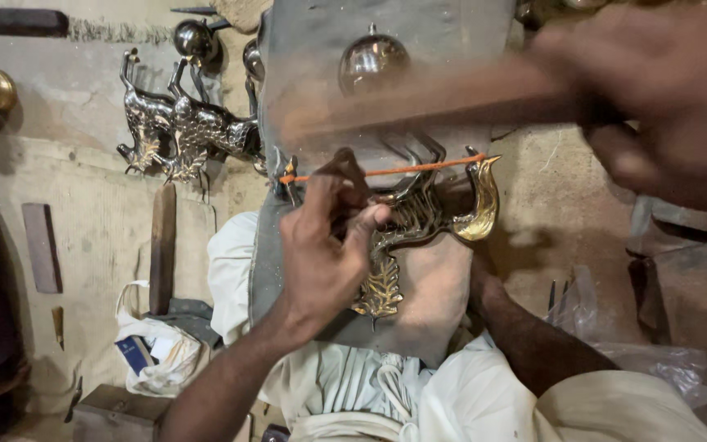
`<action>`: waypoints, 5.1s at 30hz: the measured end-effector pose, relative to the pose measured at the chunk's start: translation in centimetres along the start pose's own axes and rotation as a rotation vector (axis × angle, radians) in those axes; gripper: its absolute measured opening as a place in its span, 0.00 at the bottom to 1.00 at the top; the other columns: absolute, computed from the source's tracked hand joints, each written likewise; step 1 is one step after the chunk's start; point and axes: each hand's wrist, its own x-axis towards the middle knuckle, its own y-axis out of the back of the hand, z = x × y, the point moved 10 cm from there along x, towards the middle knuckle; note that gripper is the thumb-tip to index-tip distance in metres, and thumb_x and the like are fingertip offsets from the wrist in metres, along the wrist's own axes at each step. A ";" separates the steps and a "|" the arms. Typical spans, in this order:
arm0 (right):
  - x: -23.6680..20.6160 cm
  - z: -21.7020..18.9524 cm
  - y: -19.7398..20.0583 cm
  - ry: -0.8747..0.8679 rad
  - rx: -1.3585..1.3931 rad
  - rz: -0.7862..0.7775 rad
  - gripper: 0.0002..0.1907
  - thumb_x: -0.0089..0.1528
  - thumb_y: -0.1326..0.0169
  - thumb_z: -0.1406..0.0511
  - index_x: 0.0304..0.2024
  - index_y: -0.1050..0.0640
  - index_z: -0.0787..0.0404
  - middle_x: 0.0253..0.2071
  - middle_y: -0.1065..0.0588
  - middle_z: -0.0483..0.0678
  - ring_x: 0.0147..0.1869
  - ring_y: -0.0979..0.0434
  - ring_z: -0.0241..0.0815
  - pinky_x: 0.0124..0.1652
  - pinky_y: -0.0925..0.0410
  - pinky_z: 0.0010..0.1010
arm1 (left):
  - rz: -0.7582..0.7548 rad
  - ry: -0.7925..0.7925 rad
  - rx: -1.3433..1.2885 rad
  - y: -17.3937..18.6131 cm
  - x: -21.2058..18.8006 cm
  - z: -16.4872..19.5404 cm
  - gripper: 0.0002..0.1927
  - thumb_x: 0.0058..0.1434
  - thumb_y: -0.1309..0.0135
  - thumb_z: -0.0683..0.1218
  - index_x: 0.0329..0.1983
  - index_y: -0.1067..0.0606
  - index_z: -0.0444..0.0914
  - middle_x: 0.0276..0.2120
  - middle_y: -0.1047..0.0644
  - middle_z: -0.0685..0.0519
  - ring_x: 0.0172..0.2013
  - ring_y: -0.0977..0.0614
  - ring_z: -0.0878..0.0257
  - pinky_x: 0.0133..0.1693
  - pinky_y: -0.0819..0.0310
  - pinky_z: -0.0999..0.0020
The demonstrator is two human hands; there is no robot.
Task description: The person sits on the floor with a brass ornamental figurine resting on a cushioned pad on their lap. They hold a small punch against the metal surface and repeatedly strike it with a wooden mallet, repositioning the punch to work different areas of the ornament's details.
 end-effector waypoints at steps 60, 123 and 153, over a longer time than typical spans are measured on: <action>-19.5 7.2 -19.9 -0.420 0.801 0.595 0.17 0.66 0.35 0.71 0.52 0.30 0.63 0.38 0.25 0.51 0.39 0.23 0.39 0.41 0.27 0.30 | -0.895 -0.295 0.385 -8.4 2.9 3.3 0.25 0.63 0.43 0.43 0.63 0.29 0.50 0.32 0.17 0.49 0.32 0.14 0.53 0.35 0.20 0.51; -1.1 -8.5 1.0 0.534 -0.591 0.151 0.30 0.57 0.40 0.53 0.60 0.22 0.56 0.32 0.27 0.43 0.29 0.29 0.37 0.31 0.34 0.33 | 0.207 -0.084 0.141 -0.7 -5.0 -0.9 0.17 0.57 0.44 0.31 0.50 0.26 0.32 0.40 0.19 0.44 0.39 0.14 0.57 0.42 0.19 0.64; -2.7 -11.0 1.9 0.518 -0.374 0.249 0.33 0.46 0.36 0.63 0.55 0.21 0.60 0.41 0.21 0.50 0.33 0.26 0.44 0.33 0.31 0.38 | 0.127 -0.010 -0.122 -1.7 -9.2 -7.0 0.17 0.55 0.49 0.30 0.47 0.22 0.35 0.36 0.19 0.49 0.34 0.18 0.60 0.37 0.22 0.67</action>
